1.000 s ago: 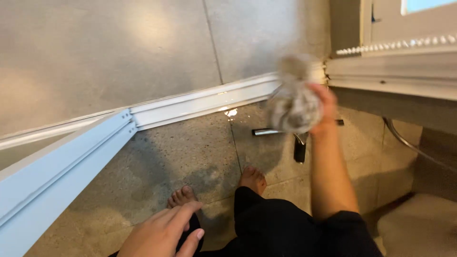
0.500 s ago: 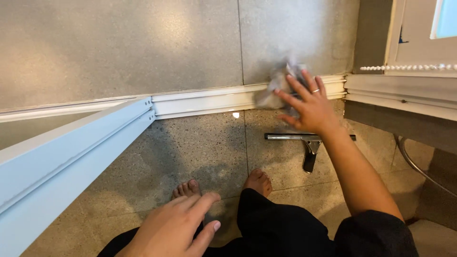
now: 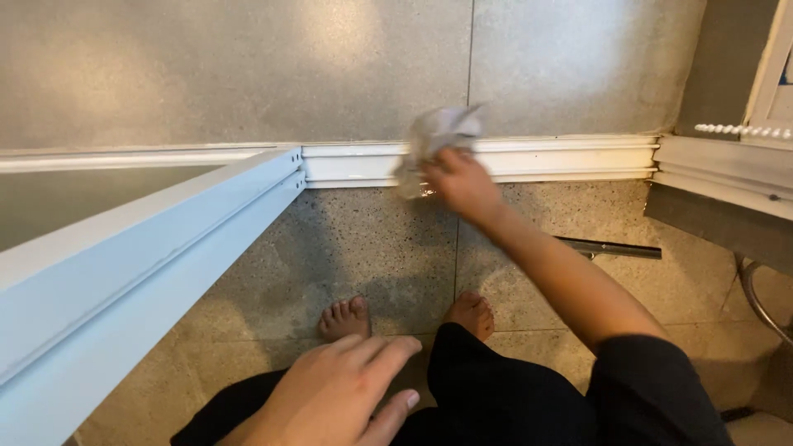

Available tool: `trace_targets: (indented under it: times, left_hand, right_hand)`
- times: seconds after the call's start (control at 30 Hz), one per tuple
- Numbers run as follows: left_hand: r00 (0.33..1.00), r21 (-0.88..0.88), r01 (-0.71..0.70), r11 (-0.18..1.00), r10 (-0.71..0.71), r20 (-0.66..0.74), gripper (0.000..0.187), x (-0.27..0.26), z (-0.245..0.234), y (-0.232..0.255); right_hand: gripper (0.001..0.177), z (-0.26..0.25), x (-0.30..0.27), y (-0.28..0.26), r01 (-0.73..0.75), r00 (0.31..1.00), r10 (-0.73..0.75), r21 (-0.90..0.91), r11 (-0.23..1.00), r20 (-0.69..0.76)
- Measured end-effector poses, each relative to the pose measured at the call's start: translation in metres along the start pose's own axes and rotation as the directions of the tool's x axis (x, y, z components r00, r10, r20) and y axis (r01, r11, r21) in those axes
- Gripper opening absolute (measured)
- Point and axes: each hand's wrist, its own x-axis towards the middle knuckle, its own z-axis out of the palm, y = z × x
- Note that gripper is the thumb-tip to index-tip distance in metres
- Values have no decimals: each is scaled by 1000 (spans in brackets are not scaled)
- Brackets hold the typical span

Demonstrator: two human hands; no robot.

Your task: The person cleans the glass door and floor tracks of a shower or bathroom area using a squeegee and cloth.

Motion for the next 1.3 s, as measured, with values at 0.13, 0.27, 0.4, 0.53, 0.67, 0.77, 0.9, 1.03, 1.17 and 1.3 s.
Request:
trace_targets:
  times: [0.13,0.27,0.4,0.53,0.67,0.77,0.9,1.03,1.17,1.3]
  left_hand:
    - [1000,19,-5,1000,5,3,56,-4,7,-7]
    - [998,-30,28,999,-26,48,58,-6,9,-24]
    - [963,-85,221,972,-204,177,58,0,-17,-6]
    - [954,-15,245,969,-239,179,59,9,-12,-14]
    - [984,29,146,989,-149,100,58,11,-1,-22]
    - [989,36,106,994,-109,95,58,10,-10,-11]
    - [991,46,72,996,-77,111,60,15,-5,-27]
    - [961,-9,123,992,-116,252,61,11,-6,-9]
    - [984,41,-35,999,27,179,62,21,18,-42]
    - [990,44,-18,999,11,140,62,13,18,-38]
  right_hand:
    - [45,15,74,-77,35,976,-42,35,999,212]
    - [41,16,125,-149,134,950,-122,-23,991,288]
    - [34,32,112,-128,117,951,-104,-30,993,292]
    - [34,-35,87,-97,-259,920,179,199,945,349]
    - [12,-15,1,-4,-106,992,117,-200,974,46]
    - [44,-58,-51,37,-388,912,407,-211,897,54]
    - [32,-109,-137,111,-619,780,625,112,778,-30]
    - [23,-155,-202,145,-642,555,780,448,622,-287]
    - [39,-141,-202,185,-787,514,855,359,502,-67]
    - [58,-94,-169,168,-741,661,751,162,651,5]
